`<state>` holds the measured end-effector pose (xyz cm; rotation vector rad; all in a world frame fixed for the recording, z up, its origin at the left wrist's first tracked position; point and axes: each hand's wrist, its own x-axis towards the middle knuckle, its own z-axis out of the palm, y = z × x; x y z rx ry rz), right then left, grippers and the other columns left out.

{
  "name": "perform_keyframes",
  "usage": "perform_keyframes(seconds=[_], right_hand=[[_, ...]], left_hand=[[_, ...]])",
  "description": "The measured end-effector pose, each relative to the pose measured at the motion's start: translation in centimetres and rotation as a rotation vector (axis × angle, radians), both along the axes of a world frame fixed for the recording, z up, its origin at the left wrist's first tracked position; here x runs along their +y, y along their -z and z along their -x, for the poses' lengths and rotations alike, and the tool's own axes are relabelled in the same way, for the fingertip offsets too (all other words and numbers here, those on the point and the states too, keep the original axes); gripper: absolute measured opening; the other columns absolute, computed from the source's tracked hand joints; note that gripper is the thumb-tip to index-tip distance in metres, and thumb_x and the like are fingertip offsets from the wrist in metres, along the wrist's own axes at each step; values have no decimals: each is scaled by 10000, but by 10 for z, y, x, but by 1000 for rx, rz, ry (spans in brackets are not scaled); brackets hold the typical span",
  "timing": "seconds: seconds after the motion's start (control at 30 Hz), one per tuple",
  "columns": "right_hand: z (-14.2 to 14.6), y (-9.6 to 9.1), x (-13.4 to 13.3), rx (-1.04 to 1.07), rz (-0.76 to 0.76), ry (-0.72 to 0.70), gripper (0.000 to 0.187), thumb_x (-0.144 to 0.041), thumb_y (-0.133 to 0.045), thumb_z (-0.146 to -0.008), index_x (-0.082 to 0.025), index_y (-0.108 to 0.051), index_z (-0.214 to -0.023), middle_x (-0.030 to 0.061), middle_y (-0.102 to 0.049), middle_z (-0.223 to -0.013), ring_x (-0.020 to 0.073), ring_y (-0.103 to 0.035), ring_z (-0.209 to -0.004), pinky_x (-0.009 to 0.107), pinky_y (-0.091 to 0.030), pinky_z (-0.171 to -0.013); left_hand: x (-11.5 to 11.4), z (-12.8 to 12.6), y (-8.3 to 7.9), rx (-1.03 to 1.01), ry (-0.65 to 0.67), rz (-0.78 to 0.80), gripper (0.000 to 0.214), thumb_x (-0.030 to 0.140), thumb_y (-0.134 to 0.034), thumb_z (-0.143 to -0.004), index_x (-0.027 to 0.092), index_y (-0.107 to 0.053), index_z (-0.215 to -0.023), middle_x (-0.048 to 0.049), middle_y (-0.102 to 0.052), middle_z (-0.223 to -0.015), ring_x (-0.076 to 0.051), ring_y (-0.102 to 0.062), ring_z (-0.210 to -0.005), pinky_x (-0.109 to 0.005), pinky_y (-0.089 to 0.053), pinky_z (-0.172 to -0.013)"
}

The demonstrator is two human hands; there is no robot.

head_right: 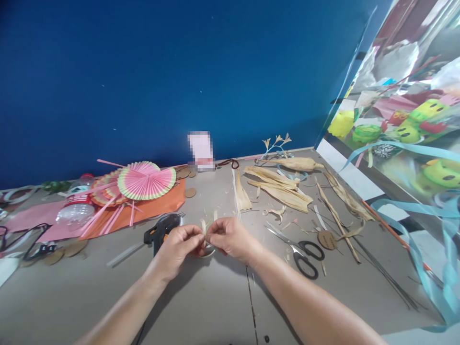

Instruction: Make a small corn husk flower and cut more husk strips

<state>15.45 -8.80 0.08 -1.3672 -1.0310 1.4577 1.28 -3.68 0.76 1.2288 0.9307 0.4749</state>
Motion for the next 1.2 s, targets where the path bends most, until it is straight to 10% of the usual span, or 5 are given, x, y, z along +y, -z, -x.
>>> perform_keyframes(seconds=[0.73,1.03,1.2], right_hand=[[4,2,-2,172,-121,11,79,-195,-554,-686,-144,-501,-658,-59,-470,-519,26,-340,-411,153,-256,-389],[-19,-23,-16,-107,-32,-670,134,-236,-556,-681,-111,-591,-648,-23,-532,-536,48,-433,-433,157,-337,-417],[-17,-22,-13,-321,-146,-438,135,-110,-558,-596,-155,-557,-723,-65,-511,-554,42,-440,-468,130,-322,-419]], left_hand=[[3,2,7,-116,-37,211,161,232,-606,-612,125,-496,-564,11,-547,-490,-73,-485,-425,-188,-347,-451],[5,2,0,-57,-69,80,195,274,-623,-633,117,-524,-571,0,-551,-543,-84,-499,-478,-207,-383,-489],[4,3,3,4,-43,-50,178,276,-580,-662,130,-526,-576,15,-544,-496,-84,-484,-459,-202,-374,-478]])
